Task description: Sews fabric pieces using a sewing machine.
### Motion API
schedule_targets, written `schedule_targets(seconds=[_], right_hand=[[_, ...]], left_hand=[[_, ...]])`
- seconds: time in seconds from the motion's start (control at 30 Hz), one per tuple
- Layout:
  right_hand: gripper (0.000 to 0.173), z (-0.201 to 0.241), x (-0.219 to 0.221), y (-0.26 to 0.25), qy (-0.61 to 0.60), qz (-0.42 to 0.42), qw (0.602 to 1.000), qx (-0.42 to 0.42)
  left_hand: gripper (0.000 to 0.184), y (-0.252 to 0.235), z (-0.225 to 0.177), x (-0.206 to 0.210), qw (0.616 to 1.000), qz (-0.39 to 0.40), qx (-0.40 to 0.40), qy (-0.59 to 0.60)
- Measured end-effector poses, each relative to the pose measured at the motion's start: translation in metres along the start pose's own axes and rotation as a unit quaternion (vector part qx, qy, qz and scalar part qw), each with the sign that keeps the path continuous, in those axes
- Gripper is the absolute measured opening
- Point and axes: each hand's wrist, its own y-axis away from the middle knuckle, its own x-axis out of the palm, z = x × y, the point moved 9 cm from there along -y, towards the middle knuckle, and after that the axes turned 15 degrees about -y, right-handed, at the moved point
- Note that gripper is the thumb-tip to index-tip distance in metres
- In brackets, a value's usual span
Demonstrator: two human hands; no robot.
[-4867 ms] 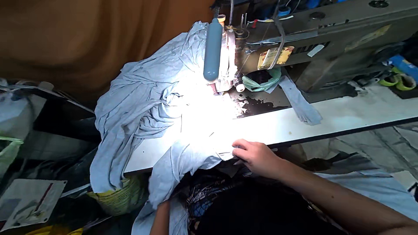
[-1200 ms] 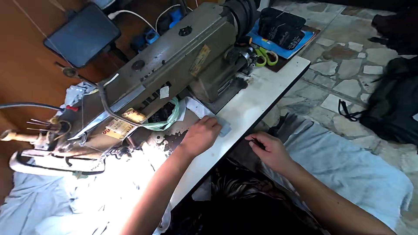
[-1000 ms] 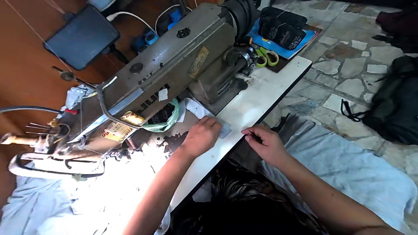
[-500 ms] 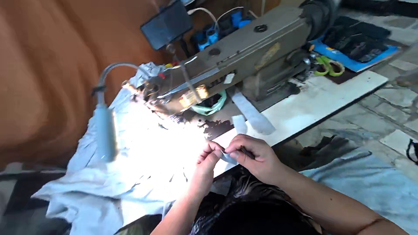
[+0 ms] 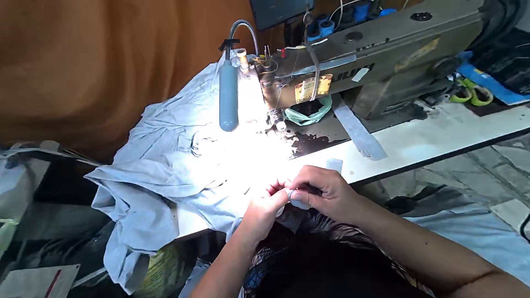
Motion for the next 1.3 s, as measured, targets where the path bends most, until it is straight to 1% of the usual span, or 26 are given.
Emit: schedule_targets(seconds=[0.03,0.1,0.2,0.27,0.3,0.37,0.43,0.47,0.53,0.63,0.7,0.73,0.83,1.0,1.1,1.2,1.3], right_hand=[[0.023,0.001,-0.001,-0.001,0.011,-0.004,1.000,0.004],[0.023,0.003,-0.005,-0.004,0.022,-0.014,0.999,0.028],[0.021,0.003,-0.008,-0.010,-0.002,-0.018,0.997,0.070],[0.018,0.002,-0.007,-0.012,-0.024,-0.022,0.996,0.079],[0.016,0.002,-0.008,-0.012,-0.033,-0.032,0.996,0.073],[0.012,-0.001,-0.011,-0.007,-0.038,-0.060,0.997,0.034],[0.016,-0.007,-0.013,0.004,-0.024,-0.076,0.997,-0.011],[0.018,-0.010,-0.011,0.010,-0.016,-0.076,0.997,-0.020],[0.023,-0.013,-0.004,0.018,-0.002,-0.070,0.997,-0.035],[0.030,-0.009,0.008,0.015,0.044,-0.075,0.994,-0.065],[0.030,-0.006,0.015,0.007,0.061,-0.082,0.992,-0.079],[0.027,-0.006,0.017,0.003,0.061,-0.085,0.991,-0.081],[0.019,-0.006,0.020,-0.001,0.040,-0.089,0.993,-0.072],[0.020,-0.007,0.019,0.004,-0.044,-0.077,0.996,-0.021],[0.020,-0.013,0.016,0.008,-0.094,-0.096,0.991,0.027],[0.020,-0.015,0.011,0.009,-0.109,-0.118,0.985,0.057],[0.020,-0.017,0.010,0.010,-0.112,-0.123,0.984,0.070]], left_hand=[[0.015,0.001,-0.002,-0.002,0.999,-0.015,0.013,-0.029],[0.015,0.006,-0.013,-0.005,0.990,-0.042,0.068,-0.114],[0.013,0.013,-0.034,-0.002,0.950,-0.039,0.171,-0.259],[0.011,0.015,-0.043,-0.002,0.929,-0.065,0.207,-0.301],[0.011,0.016,-0.046,-0.004,0.924,-0.085,0.211,-0.306],[0.012,0.019,-0.051,-0.011,0.922,-0.128,0.205,-0.302],[0.012,0.022,-0.056,-0.019,0.921,-0.154,0.207,-0.292],[0.012,0.023,-0.057,-0.022,0.922,-0.163,0.207,-0.283],[0.013,0.023,-0.059,-0.024,0.927,-0.173,0.204,-0.263],[0.013,0.021,-0.064,-0.022,0.929,-0.175,0.207,-0.251],[0.011,0.021,-0.069,-0.020,0.924,-0.185,0.220,-0.252],[0.011,0.021,-0.072,-0.019,0.920,-0.191,0.229,-0.254],[0.010,0.023,-0.078,-0.019,0.914,-0.205,0.247,-0.248],[0.012,0.024,-0.071,-0.027,0.929,-0.231,0.216,-0.190],[0.012,0.022,-0.063,-0.028,0.939,-0.234,0.206,-0.145],[0.010,0.020,-0.061,-0.025,0.941,-0.227,0.217,-0.123],[0.009,0.019,-0.057,-0.025,0.944,-0.225,0.218,-0.105]])
